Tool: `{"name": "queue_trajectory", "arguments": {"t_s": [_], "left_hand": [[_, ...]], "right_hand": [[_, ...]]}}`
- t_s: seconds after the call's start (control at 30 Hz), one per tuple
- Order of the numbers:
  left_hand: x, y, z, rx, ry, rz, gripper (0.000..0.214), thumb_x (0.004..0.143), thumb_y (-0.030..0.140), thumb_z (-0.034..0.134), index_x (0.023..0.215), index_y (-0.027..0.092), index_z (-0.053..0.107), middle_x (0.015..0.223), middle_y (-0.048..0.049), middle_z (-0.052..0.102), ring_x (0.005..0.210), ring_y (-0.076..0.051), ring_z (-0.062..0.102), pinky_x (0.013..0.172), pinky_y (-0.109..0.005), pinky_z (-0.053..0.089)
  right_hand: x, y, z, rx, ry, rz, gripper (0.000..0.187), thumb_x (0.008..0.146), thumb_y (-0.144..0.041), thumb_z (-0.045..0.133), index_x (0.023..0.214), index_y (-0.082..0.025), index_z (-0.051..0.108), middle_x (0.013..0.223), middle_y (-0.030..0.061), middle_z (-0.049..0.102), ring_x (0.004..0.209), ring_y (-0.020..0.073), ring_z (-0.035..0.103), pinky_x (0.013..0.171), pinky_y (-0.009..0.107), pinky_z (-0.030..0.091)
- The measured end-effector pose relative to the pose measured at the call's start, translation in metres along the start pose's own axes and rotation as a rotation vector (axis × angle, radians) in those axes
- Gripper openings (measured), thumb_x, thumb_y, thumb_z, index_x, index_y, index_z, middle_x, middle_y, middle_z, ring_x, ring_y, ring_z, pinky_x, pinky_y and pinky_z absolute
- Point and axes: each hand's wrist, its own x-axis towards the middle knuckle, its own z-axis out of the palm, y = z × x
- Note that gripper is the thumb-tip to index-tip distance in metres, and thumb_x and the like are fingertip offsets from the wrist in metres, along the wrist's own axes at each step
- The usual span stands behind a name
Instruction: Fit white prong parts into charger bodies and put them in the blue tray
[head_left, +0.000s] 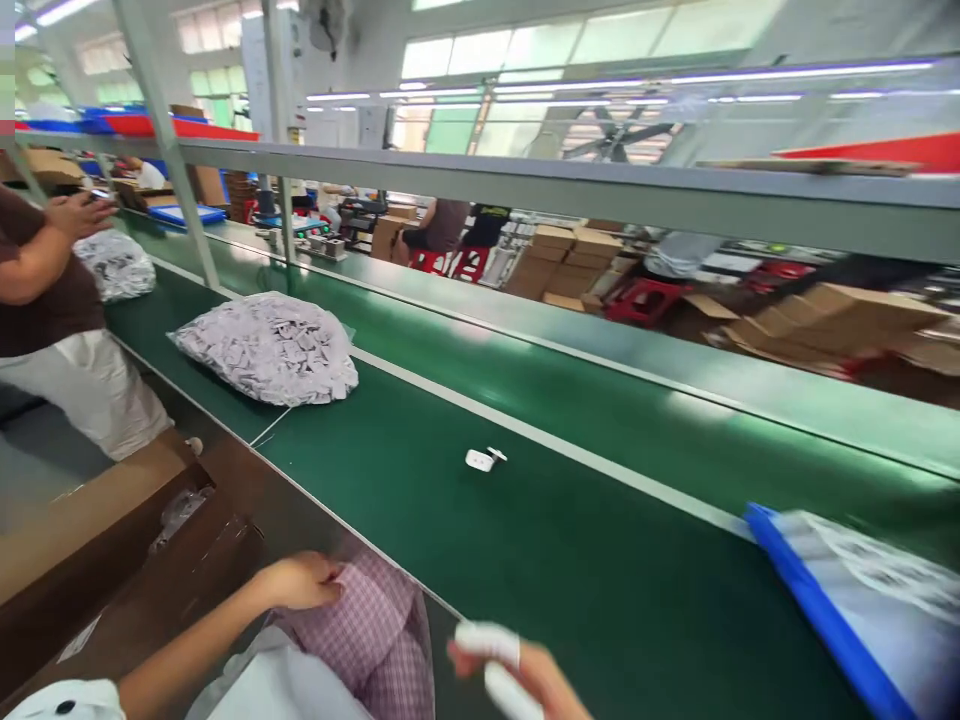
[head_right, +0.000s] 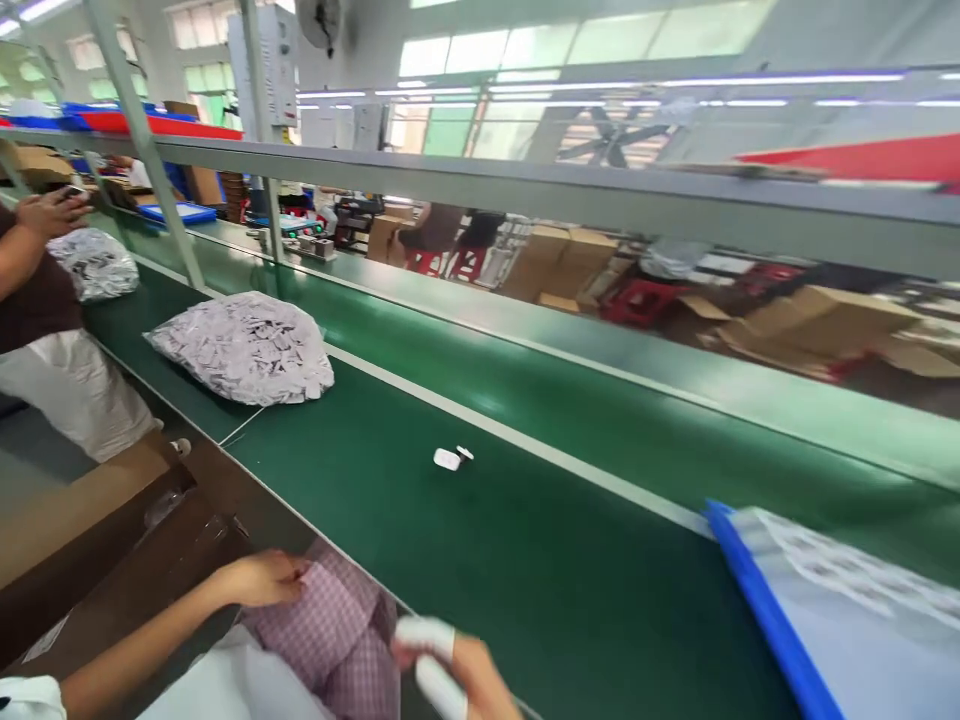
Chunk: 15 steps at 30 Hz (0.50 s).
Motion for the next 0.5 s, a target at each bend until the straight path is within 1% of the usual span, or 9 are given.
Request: {"name": "queue_trajectory", "arguments": {"t_s": [0.07, 0.1, 0.13, 0.17, 0.2, 0.27, 0.33, 0.43, 0.5], "left_hand": [[-0.009, 0.026, -0.02, 0.005, -0.08, 0.164, 0.02, 0.091, 0.033, 0.055, 0.104, 0.022, 0.067, 0.092, -0.0021, 0.07, 0.086, -0.019, 0.064, 0.078, -0.031, 0.05], [-0.011, 0.039, -0.031, -0.001, -0.096, 0.249, 0.022, 0.092, 0.036, 0.053, 0.106, 0.026, 0.067, 0.097, 0.0, 0.07, 0.088, -0.018, 0.064, 0.078, -0.027, 0.049], [-0.01, 0.052, -0.042, -0.006, -0.079, 0.336, 0.023, 0.093, 0.036, 0.05, 0.106, 0.026, 0.067, 0.098, 0.0009, 0.07, 0.089, -0.016, 0.063, 0.076, -0.025, 0.048], [-0.003, 0.064, -0.054, -0.003, -0.012, 0.413, 0.024, 0.094, 0.036, 0.048, 0.103, 0.025, 0.067, 0.095, 0.0011, 0.07, 0.084, -0.015, 0.063, 0.073, -0.023, 0.047], [0.008, 0.075, -0.065, 0.01, 0.07, 0.461, 0.025, 0.094, 0.035, 0.046, 0.101, 0.023, 0.067, 0.089, 0.0011, 0.069, 0.079, -0.014, 0.062, 0.069, -0.023, 0.047], [0.046, 0.09, -0.086, 0.044, 0.222, 0.5, 0.026, 0.095, 0.033, 0.043, 0.102, 0.02, 0.064, 0.084, -0.0002, 0.065, 0.074, -0.015, 0.06, 0.067, -0.025, 0.046], [0.097, 0.102, -0.101, 0.081, 0.331, 0.507, 0.027, 0.094, 0.031, 0.042, 0.109, 0.018, 0.06, 0.093, -0.0042, 0.063, 0.084, -0.019, 0.06, 0.079, -0.031, 0.048], [0.169, 0.113, -0.109, 0.125, 0.434, 0.545, 0.037, 0.089, 0.027, 0.05, 0.124, 0.016, 0.05, 0.113, -0.0115, 0.056, 0.103, -0.026, 0.055, 0.093, -0.043, 0.044], [0.197, 0.118, -0.107, 0.147, 0.457, 0.597, 0.041, 0.085, 0.025, 0.057, 0.125, 0.018, 0.05, 0.118, -0.0121, 0.054, 0.108, -0.028, 0.052, 0.097, -0.046, 0.043]], "right_hand": [[0.014, 0.005, -0.012, 0.002, 0.036, 0.057, 0.032, 0.083, -0.043, 0.06, 0.115, -0.046, 0.063, 0.107, 0.0021, 0.066, 0.094, 0.0251, 0.066, 0.068, 0.04, 0.058], [0.029, 0.01, -0.017, -0.001, 0.064, 0.097, 0.037, 0.087, -0.042, 0.053, 0.123, -0.041, 0.059, 0.106, 0.004, 0.066, 0.086, 0.0239, 0.066, 0.074, 0.043, 0.058], [0.049, 0.016, -0.02, -0.034, 0.137, 0.16, 0.046, 0.086, -0.041, 0.052, 0.132, -0.032, 0.054, 0.113, 0.0079, 0.063, 0.082, 0.0237, 0.066, 0.076, 0.044, 0.057], [0.07, 0.024, -0.022, -0.079, 0.205, 0.197, 0.056, 0.084, -0.04, 0.055, 0.137, -0.025, 0.049, 0.125, 0.0122, 0.057, 0.087, 0.0246, 0.065, 0.08, 0.044, 0.056], [0.091, 0.033, -0.022, -0.106, 0.226, 0.198, 0.059, 0.081, -0.036, 0.058, 0.137, -0.02, 0.048, 0.133, 0.0151, 0.05, 0.094, 0.0259, 0.063, 0.084, 0.044, 0.054], [0.124, 0.05, -0.019, -0.105, 0.205, 0.158, 0.053, 0.077, -0.023, 0.059, 0.129, -0.017, 0.055, 0.126, 0.0158, 0.054, 0.1, 0.0265, 0.061, 0.089, 0.042, 0.051], [0.141, 0.065, -0.014, -0.086, 0.192, 0.128, 0.038, 0.077, -0.015, 0.055, 0.114, -0.016, 0.063, 0.107, 0.0113, 0.062, 0.092, 0.0226, 0.062, 0.085, 0.037, 0.051], [0.141, 0.072, -0.008, -0.068, 0.216, 0.078, 0.024, 0.079, -0.01, 0.05, 0.096, -0.018, 0.065, 0.09, 0.0051, 0.064, 0.079, 0.0167, 0.062, 0.077, 0.03, 0.052], [0.135, 0.068, -0.005, -0.069, 0.241, 0.024, 0.021, 0.08, -0.009, 0.049, 0.093, -0.018, 0.064, 0.088, 0.0041, 0.063, 0.077, 0.0155, 0.061, 0.075, 0.028, 0.051]]}}
